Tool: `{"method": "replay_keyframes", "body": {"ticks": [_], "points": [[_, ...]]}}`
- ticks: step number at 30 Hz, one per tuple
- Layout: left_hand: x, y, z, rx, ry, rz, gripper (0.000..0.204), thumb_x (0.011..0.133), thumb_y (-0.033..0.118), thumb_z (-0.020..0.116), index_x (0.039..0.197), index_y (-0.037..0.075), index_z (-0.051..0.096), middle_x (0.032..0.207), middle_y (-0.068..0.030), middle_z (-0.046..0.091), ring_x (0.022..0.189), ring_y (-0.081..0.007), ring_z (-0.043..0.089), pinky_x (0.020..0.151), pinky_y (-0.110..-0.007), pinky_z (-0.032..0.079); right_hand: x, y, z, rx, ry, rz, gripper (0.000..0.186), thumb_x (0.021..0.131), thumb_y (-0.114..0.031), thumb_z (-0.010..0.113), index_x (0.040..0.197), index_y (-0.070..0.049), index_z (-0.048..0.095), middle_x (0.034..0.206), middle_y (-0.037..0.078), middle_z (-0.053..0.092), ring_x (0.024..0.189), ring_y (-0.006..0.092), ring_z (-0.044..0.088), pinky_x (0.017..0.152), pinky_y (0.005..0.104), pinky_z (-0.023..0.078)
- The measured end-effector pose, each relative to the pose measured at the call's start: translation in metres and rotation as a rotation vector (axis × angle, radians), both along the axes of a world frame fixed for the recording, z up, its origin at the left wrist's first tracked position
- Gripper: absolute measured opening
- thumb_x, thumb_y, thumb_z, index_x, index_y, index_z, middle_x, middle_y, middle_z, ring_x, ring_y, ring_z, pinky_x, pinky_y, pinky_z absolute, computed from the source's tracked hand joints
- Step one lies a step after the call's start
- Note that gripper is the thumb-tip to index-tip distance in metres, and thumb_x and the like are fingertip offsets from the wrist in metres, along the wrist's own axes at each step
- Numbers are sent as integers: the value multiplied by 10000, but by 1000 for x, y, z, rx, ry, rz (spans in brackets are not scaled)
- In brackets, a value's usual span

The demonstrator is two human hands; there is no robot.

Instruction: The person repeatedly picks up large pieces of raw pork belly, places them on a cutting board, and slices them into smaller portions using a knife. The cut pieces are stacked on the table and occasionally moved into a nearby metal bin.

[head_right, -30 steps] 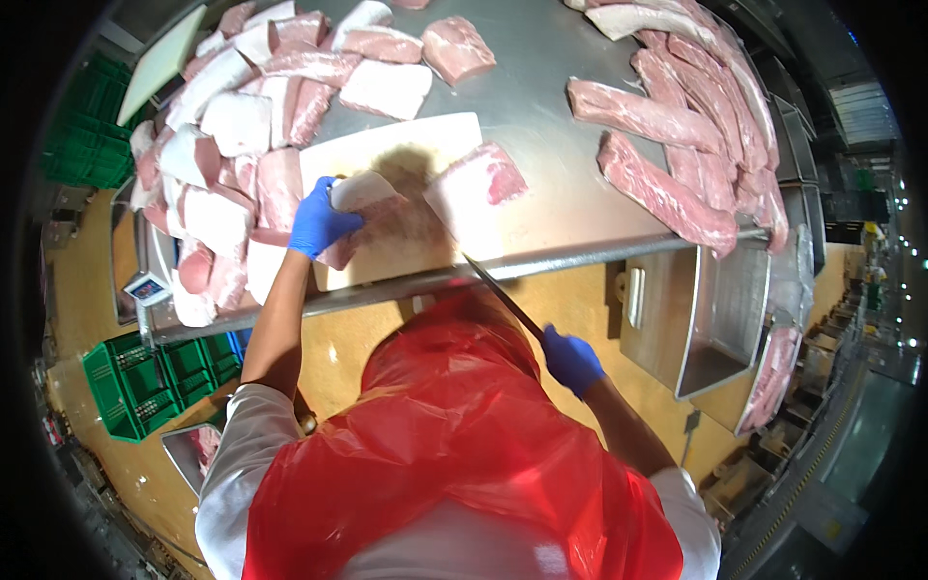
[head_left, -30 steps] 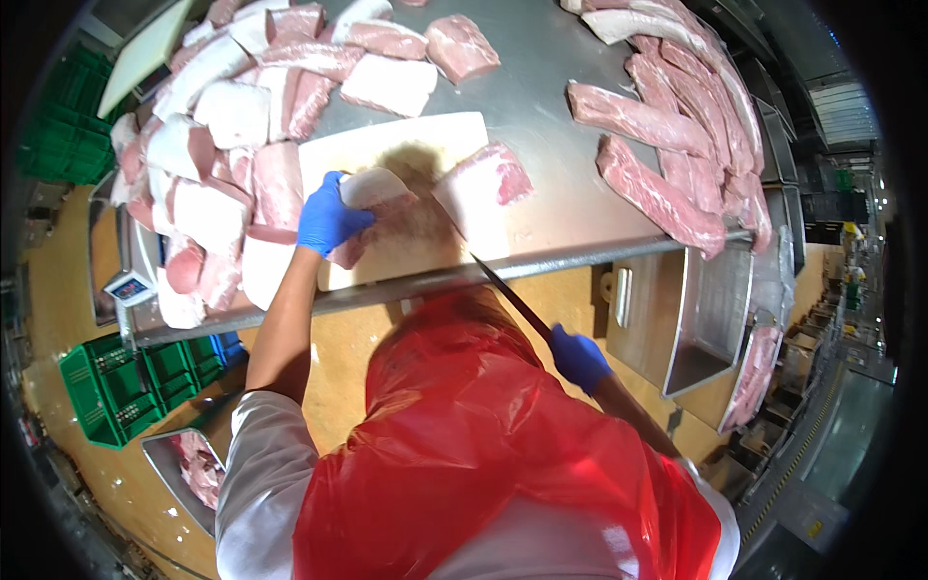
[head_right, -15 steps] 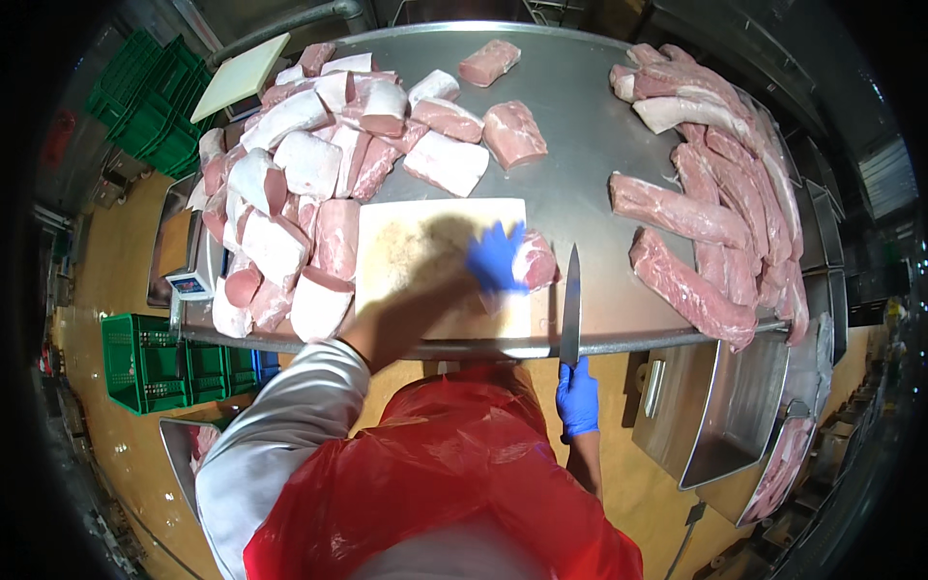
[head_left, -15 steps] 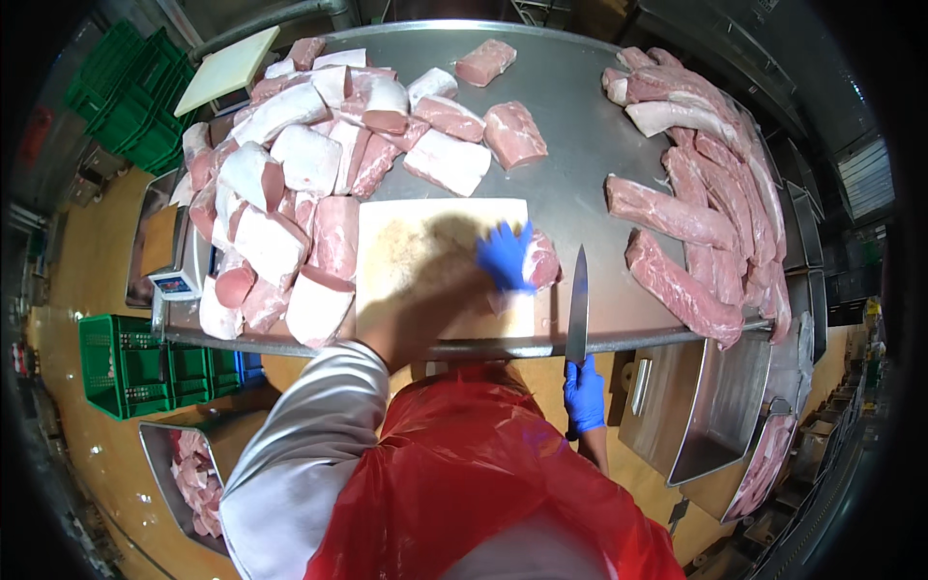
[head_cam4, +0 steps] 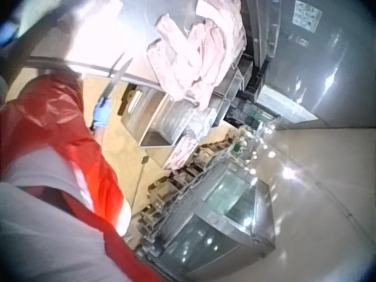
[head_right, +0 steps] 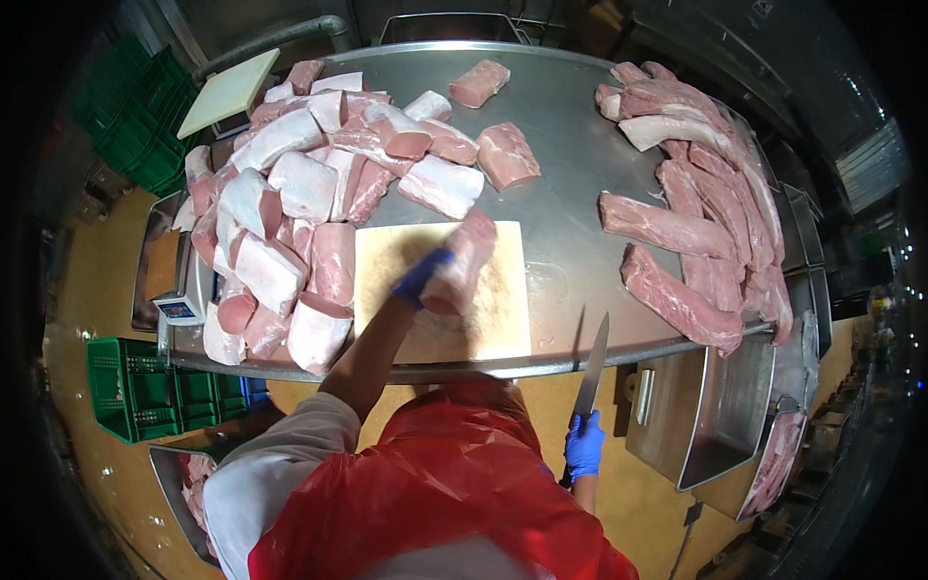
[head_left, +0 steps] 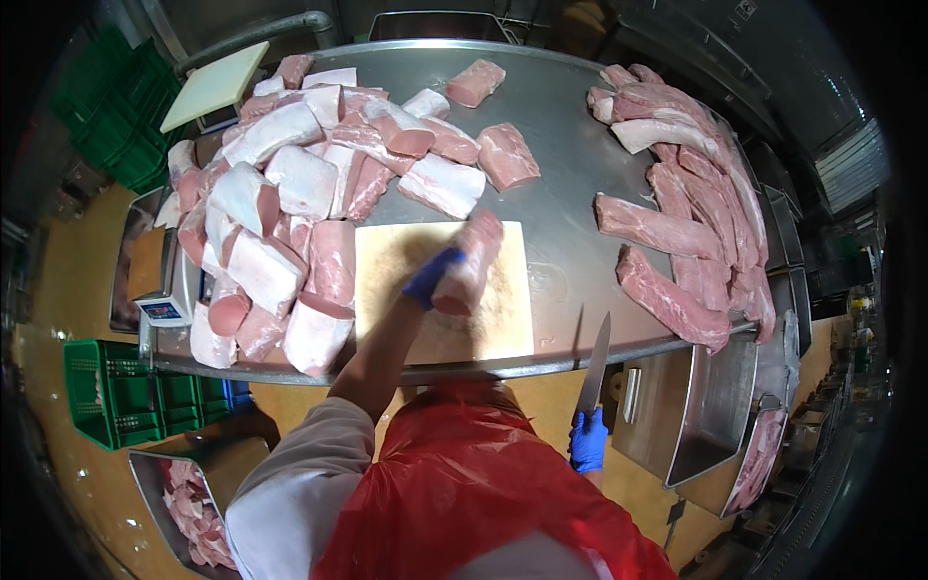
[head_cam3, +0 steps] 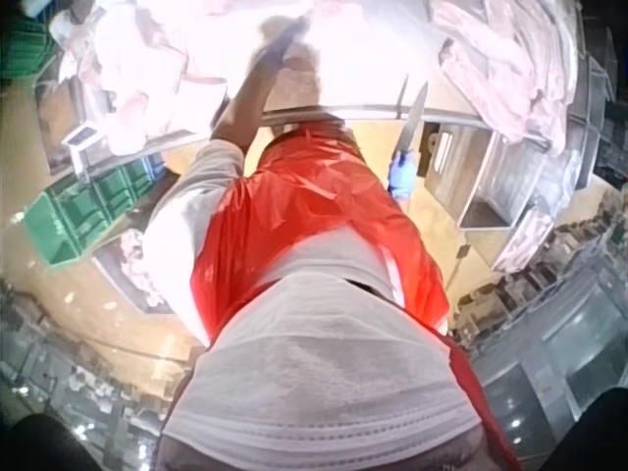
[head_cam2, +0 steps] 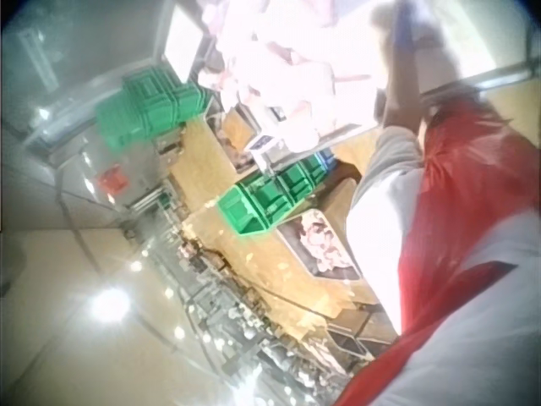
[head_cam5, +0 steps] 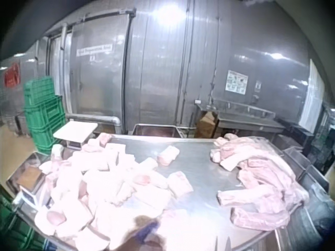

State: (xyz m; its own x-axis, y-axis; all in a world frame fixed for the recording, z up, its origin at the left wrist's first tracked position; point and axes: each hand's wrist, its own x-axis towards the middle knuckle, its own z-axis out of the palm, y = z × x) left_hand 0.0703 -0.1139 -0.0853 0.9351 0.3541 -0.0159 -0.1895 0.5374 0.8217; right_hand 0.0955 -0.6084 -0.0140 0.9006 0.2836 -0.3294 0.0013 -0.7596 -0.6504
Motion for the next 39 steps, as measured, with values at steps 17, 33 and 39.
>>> {"method": "replay_keyframes", "body": {"ticks": [17,33,39], "points": [[158,-72,101,1606,468,202,957,823,416,753,1563,41,276,1528,-317,360,1429,-481,336,1163,-541,298,160,-38,-9,32,-374,24,225,1024,-217,561,1061,-2,507,805,256,675,689,465,647,565,534,474],[461,-376,66,1896,121,-690,1147,621,428,825,1561,74,269,1250,-240,568,1172,-415,566,1020,-557,416,243,-236,-10,408,-120,-825,216,1045,-240,570,1094,-30,577,726,44,634,562,107,590,487,282,468],[447,-326,67,1463,249,-1074,1079,636,412,837,1520,35,345,1353,-245,560,1257,-365,551,1092,-415,413,290,-190,-43,1033,130,-706,316,1053,-185,535,1292,20,548,1149,155,692,998,219,682,870,361,571]]}}
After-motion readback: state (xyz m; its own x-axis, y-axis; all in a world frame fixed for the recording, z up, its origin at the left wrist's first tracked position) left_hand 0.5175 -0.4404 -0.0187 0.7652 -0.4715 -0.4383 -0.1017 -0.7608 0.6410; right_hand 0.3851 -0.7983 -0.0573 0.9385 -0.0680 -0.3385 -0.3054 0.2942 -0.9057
